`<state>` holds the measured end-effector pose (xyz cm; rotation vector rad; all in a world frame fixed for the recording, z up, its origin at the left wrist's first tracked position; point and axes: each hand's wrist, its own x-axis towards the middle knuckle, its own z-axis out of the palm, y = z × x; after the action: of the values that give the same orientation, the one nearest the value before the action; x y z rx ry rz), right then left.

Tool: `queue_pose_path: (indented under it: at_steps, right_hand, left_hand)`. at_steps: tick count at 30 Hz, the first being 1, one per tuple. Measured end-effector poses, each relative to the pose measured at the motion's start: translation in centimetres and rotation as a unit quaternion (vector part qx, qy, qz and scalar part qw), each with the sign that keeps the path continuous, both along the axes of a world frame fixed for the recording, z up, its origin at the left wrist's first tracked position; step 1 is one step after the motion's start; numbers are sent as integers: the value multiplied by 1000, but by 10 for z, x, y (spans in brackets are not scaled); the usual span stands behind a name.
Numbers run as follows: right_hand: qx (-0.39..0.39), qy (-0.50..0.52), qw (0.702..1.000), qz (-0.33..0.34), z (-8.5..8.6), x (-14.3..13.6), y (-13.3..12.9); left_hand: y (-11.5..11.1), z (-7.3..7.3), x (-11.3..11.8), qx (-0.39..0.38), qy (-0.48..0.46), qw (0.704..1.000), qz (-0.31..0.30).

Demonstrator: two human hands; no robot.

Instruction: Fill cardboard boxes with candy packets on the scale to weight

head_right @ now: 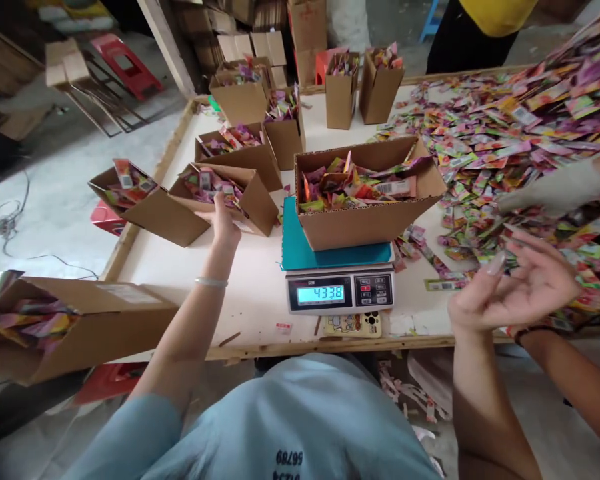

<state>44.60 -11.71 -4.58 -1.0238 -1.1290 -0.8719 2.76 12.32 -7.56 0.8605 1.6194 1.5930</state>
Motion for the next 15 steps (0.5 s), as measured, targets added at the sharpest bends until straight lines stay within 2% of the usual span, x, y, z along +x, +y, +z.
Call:
queue_pose_path:
  at_steps: [2,4,5,7,8,10,11,12,13,15]
  right_hand:
    - [18,8,999,35,14,10,12]
    - [23,11,996,89,41,13,30]
    - [-7,12,993,117,58,11,41]
    - [-161,-1,970,181,95,-1,65]
    - [-275,-21,936,216,113,-11,76]
    - [-480,-106,831,259,142,-36,95]
    - [-532,-159,791,257,153,-48,100]
    - [-548,-203,776,240,159,-60,102]
    - [-534,-233,784,214,163,-70,101]
    - [-461,-244,836,172,163,-86,89]
  left_hand:
    - [-20,7,1,-9,30,998,57]
    - [-47,11,7,53,78,994,60]
    - [-62,12,13,110,107,987,38]
    - [-88,11,30,239,168,955,-43]
    - [-98,10,40,296,191,931,-95]
    - [-113,6,60,372,218,885,-178]
    - [-116,4,67,395,228,866,-204]
    - [-118,1,72,411,237,853,-218]
    - [-119,-1,76,418,245,846,-222]
    - [-115,-5,80,411,254,847,-223]
